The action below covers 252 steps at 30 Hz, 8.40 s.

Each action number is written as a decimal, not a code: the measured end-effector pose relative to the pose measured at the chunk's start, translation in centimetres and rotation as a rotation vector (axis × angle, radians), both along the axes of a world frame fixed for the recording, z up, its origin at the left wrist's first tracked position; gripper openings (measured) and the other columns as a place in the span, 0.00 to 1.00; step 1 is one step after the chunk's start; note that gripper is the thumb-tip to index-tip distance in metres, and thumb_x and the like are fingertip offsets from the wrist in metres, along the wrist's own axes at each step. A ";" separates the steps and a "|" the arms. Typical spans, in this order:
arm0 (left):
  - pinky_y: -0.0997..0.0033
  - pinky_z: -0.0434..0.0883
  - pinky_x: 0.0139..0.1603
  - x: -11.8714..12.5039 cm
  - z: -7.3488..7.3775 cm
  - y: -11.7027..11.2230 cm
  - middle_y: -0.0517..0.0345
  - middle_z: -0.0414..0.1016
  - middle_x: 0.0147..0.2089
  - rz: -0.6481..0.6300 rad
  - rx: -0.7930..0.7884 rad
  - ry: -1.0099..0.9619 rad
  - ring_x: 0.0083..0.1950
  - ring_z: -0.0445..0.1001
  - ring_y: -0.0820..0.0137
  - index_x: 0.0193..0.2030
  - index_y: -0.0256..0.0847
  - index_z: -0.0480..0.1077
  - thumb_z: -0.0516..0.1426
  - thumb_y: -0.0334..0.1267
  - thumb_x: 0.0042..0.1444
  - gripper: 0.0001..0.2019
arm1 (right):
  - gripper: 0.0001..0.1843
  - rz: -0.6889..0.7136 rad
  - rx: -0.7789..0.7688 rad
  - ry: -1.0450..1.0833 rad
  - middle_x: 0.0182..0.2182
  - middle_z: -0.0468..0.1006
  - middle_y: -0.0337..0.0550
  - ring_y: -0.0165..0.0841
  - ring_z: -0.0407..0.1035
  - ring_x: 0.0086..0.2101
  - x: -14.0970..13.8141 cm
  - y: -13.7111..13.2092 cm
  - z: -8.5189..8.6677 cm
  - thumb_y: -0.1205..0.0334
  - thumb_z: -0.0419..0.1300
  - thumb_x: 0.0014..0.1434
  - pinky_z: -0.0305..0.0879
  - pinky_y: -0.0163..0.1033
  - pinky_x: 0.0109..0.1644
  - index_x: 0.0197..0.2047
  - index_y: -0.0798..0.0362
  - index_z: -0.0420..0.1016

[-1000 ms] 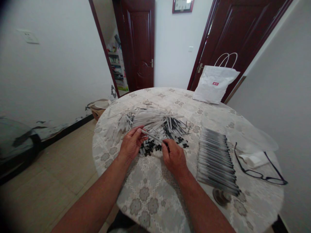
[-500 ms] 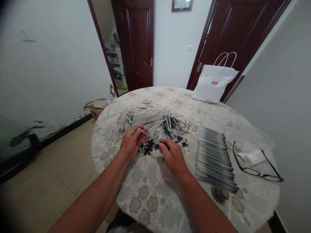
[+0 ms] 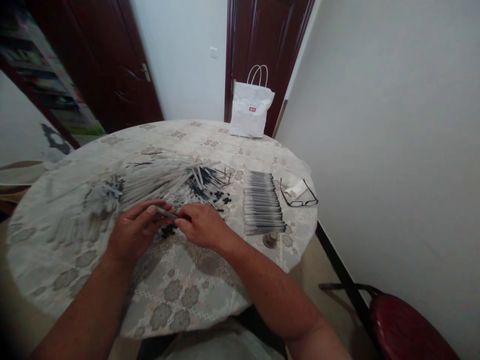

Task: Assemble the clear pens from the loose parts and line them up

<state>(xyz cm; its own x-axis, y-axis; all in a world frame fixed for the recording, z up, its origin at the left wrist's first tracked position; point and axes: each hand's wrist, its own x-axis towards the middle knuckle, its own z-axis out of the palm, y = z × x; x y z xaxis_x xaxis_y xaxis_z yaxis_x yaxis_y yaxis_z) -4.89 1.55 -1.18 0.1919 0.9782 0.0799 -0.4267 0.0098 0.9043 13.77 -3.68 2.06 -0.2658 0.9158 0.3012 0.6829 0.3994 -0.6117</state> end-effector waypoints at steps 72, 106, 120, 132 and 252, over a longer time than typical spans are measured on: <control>0.65 0.68 0.49 -9.5 -2.3 -4.7 0.51 0.80 0.45 0.648 0.211 1.404 0.48 0.77 0.62 0.46 0.41 0.73 0.57 0.37 0.64 0.07 | 0.12 -0.549 0.289 -0.578 0.38 0.79 0.48 0.37 0.72 0.36 4.4 3.7 -6.0 0.58 0.54 0.70 0.53 0.39 0.34 0.41 0.53 0.78; 0.61 0.68 0.46 -8.0 -0.3 -8.0 0.43 0.77 0.47 0.176 0.091 1.931 0.47 0.78 0.56 0.53 0.39 0.66 0.51 0.38 0.64 0.13 | 0.07 -0.381 0.626 -0.184 0.37 0.80 0.45 0.35 0.73 0.37 4.0 2.2 -4.2 0.61 0.58 0.68 0.64 0.38 0.41 0.44 0.52 0.77; 0.62 0.68 0.48 -7.8 -0.9 -9.2 0.44 0.78 0.48 0.234 0.100 1.829 0.50 0.78 0.55 0.48 0.41 0.68 0.53 0.48 0.66 0.14 | 0.09 -0.357 0.580 -0.183 0.37 0.79 0.46 0.37 0.72 0.37 3.9 2.1 -4.3 0.59 0.57 0.69 0.64 0.39 0.43 0.44 0.52 0.77; 0.59 0.70 0.45 -7.8 -1.5 -8.9 0.41 0.80 0.42 0.290 0.003 1.941 0.45 0.80 0.53 0.44 0.37 0.73 0.48 0.43 0.69 0.16 | 0.08 -0.336 0.609 -0.168 0.36 0.79 0.45 0.36 0.72 0.36 3.8 2.1 -4.2 0.60 0.58 0.68 0.65 0.38 0.42 0.44 0.52 0.77; 0.69 0.81 0.38 0.7 -1.2 -1.3 0.48 0.84 0.42 -0.133 -0.281 -0.253 0.41 0.84 0.63 0.47 0.35 0.77 0.69 0.34 0.54 0.14 | 0.16 -0.132 -0.266 0.922 0.23 0.74 0.34 0.28 0.64 0.21 -0.3 1.8 -4.7 0.49 0.67 0.58 0.57 0.32 0.22 0.43 0.51 0.74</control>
<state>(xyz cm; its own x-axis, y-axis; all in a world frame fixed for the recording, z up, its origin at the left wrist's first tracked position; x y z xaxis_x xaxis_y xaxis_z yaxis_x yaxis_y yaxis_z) -4.24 0.30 -2.35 0.3269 0.9366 -0.1264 -0.6139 0.3121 0.7250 13.48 -1.89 -2.68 0.0813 0.9896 0.1185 -0.0814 0.1251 -0.9888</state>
